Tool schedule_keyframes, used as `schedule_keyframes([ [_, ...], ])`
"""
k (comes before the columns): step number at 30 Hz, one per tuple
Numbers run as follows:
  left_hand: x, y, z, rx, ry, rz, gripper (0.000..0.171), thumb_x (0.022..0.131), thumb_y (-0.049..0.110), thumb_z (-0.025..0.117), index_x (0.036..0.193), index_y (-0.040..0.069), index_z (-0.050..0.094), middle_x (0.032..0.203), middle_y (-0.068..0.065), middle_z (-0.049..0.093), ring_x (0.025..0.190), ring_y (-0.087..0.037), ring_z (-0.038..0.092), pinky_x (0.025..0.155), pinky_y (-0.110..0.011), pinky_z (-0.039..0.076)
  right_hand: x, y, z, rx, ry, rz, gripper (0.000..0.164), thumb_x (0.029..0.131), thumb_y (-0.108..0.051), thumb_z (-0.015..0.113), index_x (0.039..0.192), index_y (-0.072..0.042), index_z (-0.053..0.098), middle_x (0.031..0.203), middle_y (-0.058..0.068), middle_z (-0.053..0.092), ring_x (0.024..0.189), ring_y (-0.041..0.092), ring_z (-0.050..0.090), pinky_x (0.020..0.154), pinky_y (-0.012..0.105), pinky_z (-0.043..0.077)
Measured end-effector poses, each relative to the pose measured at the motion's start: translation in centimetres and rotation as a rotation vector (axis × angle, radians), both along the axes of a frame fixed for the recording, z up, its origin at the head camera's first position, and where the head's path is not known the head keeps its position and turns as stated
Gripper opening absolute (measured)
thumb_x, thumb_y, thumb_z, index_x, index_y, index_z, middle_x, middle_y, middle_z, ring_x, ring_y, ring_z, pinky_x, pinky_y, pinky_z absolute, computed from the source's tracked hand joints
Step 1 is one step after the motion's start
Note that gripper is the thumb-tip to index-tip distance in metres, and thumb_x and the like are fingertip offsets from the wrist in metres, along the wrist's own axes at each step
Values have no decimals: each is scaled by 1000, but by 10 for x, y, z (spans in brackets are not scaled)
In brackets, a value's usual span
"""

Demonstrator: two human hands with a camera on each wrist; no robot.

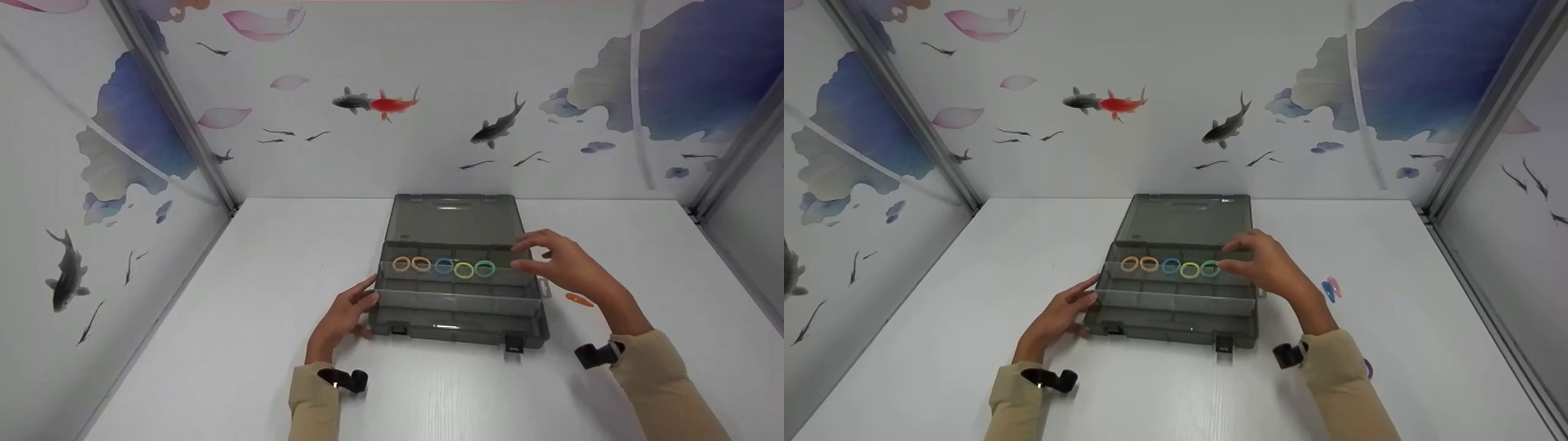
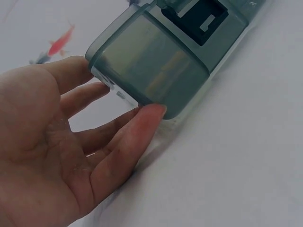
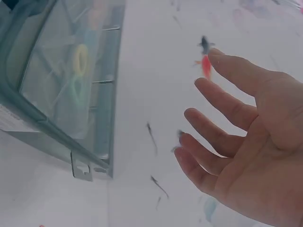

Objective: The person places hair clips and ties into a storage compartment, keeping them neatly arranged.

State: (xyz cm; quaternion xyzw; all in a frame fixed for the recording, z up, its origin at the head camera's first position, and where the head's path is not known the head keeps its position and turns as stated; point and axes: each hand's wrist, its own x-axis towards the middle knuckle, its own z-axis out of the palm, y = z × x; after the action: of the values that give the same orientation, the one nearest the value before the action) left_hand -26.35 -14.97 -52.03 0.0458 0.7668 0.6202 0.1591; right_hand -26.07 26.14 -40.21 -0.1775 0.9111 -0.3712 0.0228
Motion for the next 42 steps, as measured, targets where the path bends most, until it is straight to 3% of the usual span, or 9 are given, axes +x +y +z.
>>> schedule_keyframes([
  [7,-1,-2,3,3,7,9,58,103,33,57,156,28,36,156,-20,42,135,-39,51,62,-37,61,31,18,-3,6,90,-60,40,95,-33,70,128,-12,66,138,11,58,126,28,54,99,40,50],
  [11,-1,-1,3,-5,6,12,57,103,31,57,156,29,37,156,-20,42,136,-39,51,61,-36,61,43,30,-11,9,132,-111,39,94,-34,71,128,-16,66,133,8,62,116,-3,52,92,22,51],
  [14,0,-1,2,-9,5,19,57,103,30,58,156,30,37,156,-20,43,136,-40,50,61,-35,61,50,41,-17,7,146,-129,38,93,-34,72,127,-17,67,130,7,63,108,-21,43,88,12,49],
  [24,1,0,1,13,13,7,56,104,27,56,156,32,36,157,-21,40,140,-42,46,59,-35,60,65,80,-27,39,143,-160,32,93,-29,74,122,-17,69,123,3,64,99,-20,47,80,9,48],
  [31,1,3,1,-5,12,22,53,105,29,54,155,34,37,158,-19,40,136,-39,50,59,-35,60,75,110,-41,45,100,-168,33,92,-26,74,124,-16,69,121,-32,52,102,-25,44,78,12,50],
  [34,1,6,3,-13,-9,48,51,104,29,53,153,38,40,158,-17,41,133,-37,53,58,-34,60,79,122,-47,74,50,-176,35,93,-29,73,124,-15,68,121,-25,57,102,-27,41,78,13,51],
  [37,1,8,5,-18,-30,62,51,103,29,54,151,41,42,157,-15,42,132,-34,53,59,-34,60,84,132,-54,116,-19,-174,38,93,-34,72,126,-13,67,124,-6,63,100,-26,42,77,15,51],
  [42,3,7,6,-22,-24,40,54,103,29,57,153,38,40,157,-17,42,136,-38,50,59,-35,61,91,143,-64,178,-107,-142,41,92,-37,72,125,-12,68,130,12,63,100,-21,48,77,17,52],
])
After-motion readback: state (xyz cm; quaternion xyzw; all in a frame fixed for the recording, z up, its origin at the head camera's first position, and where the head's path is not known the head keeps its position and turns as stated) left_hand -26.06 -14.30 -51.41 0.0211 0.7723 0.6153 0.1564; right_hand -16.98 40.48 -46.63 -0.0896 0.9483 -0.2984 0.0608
